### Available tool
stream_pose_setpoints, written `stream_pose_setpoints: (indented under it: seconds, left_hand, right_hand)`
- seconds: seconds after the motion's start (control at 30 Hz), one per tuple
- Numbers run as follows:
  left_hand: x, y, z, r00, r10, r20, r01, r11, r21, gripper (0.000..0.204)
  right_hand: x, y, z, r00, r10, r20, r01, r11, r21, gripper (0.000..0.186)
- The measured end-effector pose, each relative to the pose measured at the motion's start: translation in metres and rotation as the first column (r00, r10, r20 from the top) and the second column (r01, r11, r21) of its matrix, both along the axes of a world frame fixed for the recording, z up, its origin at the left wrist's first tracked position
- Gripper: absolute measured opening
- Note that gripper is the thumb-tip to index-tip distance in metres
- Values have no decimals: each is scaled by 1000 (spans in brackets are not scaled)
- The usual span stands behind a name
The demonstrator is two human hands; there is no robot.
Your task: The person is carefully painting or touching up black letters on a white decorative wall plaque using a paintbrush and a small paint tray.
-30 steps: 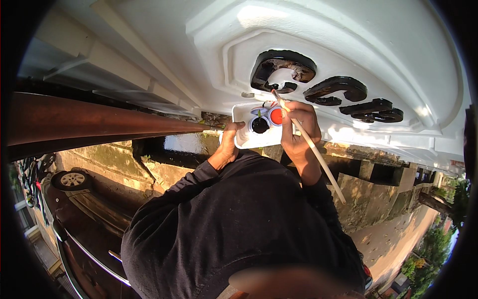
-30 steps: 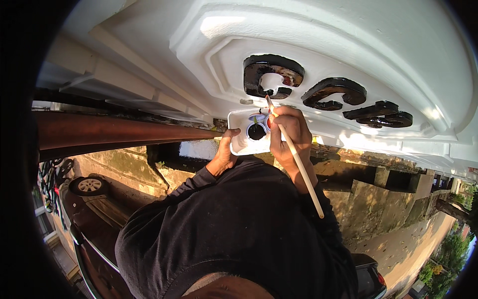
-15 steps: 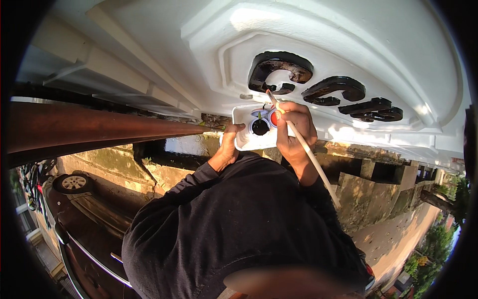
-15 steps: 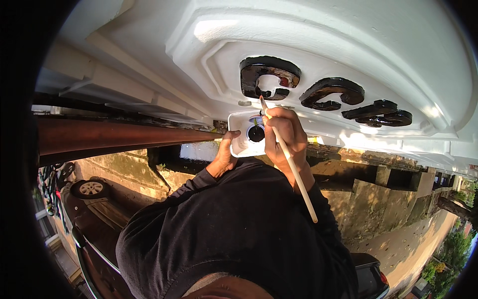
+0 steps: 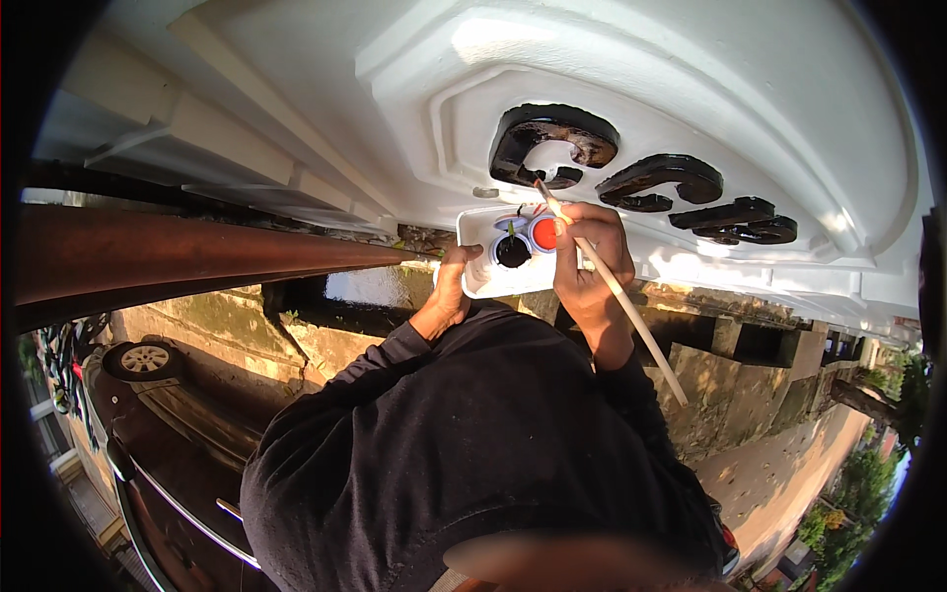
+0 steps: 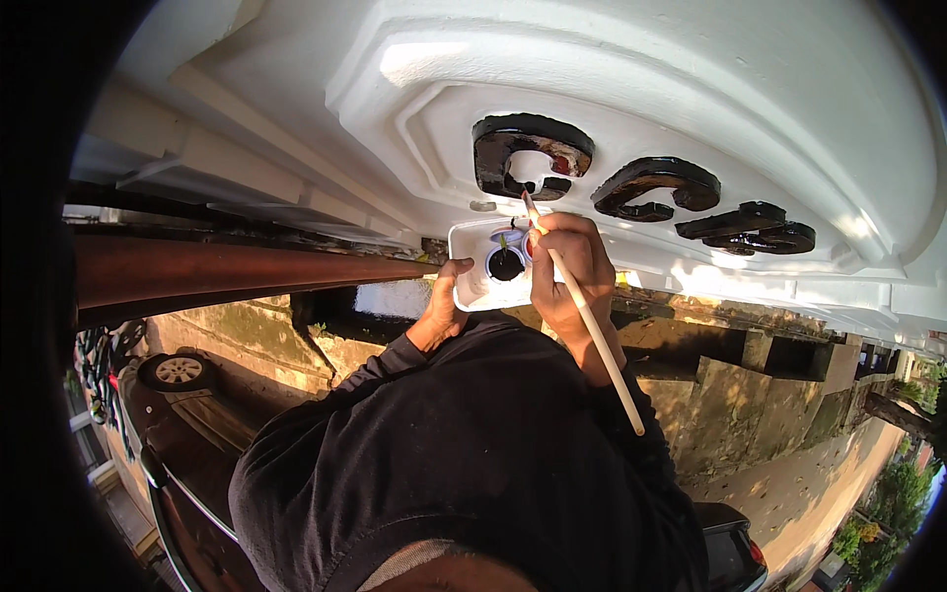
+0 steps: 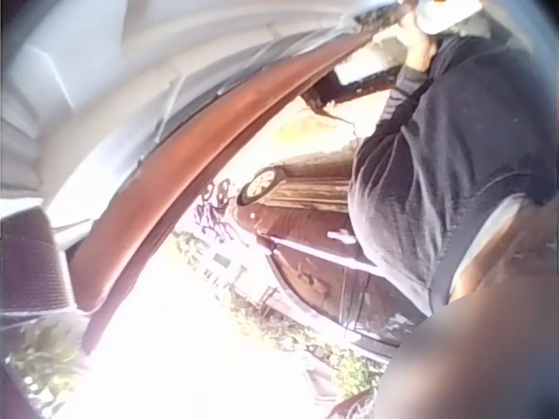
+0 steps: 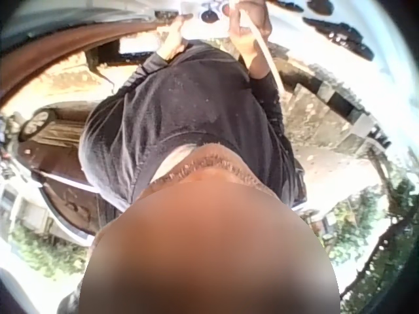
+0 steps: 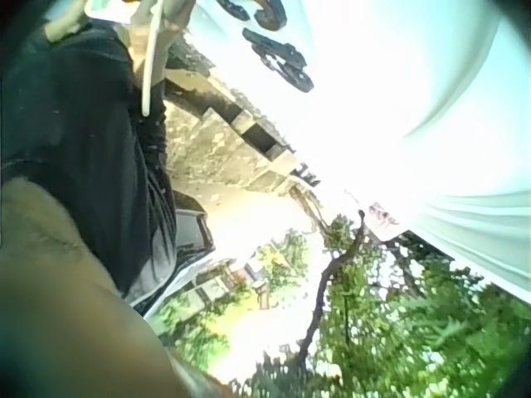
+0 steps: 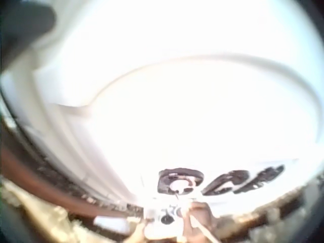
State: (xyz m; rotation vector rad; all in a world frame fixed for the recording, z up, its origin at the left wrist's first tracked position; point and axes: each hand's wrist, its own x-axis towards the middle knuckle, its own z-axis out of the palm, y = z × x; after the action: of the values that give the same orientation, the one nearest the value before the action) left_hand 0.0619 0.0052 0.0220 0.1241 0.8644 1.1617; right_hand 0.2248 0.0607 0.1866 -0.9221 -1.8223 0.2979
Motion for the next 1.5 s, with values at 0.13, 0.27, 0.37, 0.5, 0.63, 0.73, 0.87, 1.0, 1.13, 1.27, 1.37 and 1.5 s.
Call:
stream_pose_setpoints:
  seconds: [0.13, 0.27, 0.37, 0.5, 0.63, 0.73, 0.87, 1.0, 1.13, 1.27, 1.37, 1.5]
  left_hand:
    - [1, 1, -5, 1000, 0, 1, 0, 1000, -15, 57]
    - [3, 2, -1, 1000, -10, 1, 10, 1000, -23, 57]
    - [4, 3, -9, 1000, -15, 7, 15, 999, -42, 56]
    - [5, 3, -14, 999, -25, 21, 25, 999, -35, 56]
    - [6, 5, -7, 999, -39, 16, 39, 998, -44, 56]
    - [6, 3, -7, 999, -24, 22, 25, 998, -53, 55]
    - [7, 4, -6, 999, -41, 21, 42, 998, -37, 53]
    - [7, 3, -9, 999, -38, -16, 37, 998, -46, 53]
    - [7, 4, 2, 999, -51, -4, 51, 998, -43, 53]
    - [7, 3, -10, 999, -42, 18, 43, 998, -45, 52]
    - [6, 4, -12, 999, -37, 21, 38, 998, -59, 51]
    - [9, 4, -11, 999, -36, 38, 38, 998, -42, 50]
  right_hand:
    - [-6, 1, 0, 998, 57, -6, -57, 998, 0, 21]
    - [-2, 0, 3, 999, 27, 34, -28, 999, 39, 22]
    - [13, -3, 2, 989, -48, 138, 44, 999, 27, 22]
    - [12, -10, 1, 995, -61, 76, 59, 998, 31, 23]
    - [8, -7, -1, 981, -2, 195, -6, 999, 43, 26]
    - [7, -8, 10, 946, -93, 309, 45, 986, 159, 21]
    - [-1, -8, 2, 999, 16, 29, -17, 1000, 8, 22]
    - [4, -4, -2, 996, -21, 89, 20, 1000, 16, 22]
    - [3, -7, -6, 1000, -1, 28, -1, 997, 72, 24]
    - [5, -9, -2, 977, -27, 213, 24, 1000, 14, 22]
    - [4, -14, 5, 965, -57, 257, 49, 998, 39, 20]
    - [1, -6, 9, 935, -13, 355, -12, 998, 66, 25]
